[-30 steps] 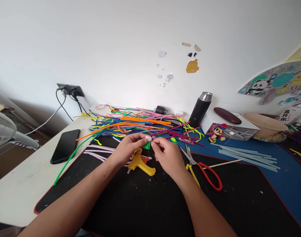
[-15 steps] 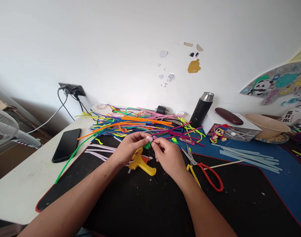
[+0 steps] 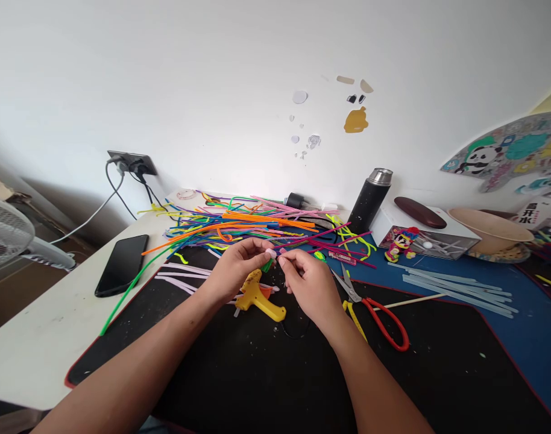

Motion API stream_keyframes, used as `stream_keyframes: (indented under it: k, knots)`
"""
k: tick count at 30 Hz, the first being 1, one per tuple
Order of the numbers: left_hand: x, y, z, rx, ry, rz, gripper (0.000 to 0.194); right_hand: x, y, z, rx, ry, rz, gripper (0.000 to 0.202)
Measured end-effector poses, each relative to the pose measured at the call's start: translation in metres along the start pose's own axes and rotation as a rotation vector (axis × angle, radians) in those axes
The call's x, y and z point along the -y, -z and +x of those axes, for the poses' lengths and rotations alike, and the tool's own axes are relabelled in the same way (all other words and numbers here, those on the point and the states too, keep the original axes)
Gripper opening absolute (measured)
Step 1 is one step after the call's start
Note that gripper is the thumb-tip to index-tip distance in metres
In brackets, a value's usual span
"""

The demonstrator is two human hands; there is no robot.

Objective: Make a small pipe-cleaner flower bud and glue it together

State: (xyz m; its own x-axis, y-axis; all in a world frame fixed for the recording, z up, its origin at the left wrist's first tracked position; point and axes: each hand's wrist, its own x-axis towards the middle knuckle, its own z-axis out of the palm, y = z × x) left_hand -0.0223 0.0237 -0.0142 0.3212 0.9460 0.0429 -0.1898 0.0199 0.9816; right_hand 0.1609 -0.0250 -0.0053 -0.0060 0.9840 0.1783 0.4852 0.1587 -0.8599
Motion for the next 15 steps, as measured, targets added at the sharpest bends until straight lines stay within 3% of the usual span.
stream_keyframes:
  k: [15]
  knots:
    - [-0.0019, -0.005, -0.0027, 0.112, -0.053, 0.035, 0.037, -0.005, -0.0016, 0.0017, 0.053, -0.041, 0.172, 0.028]
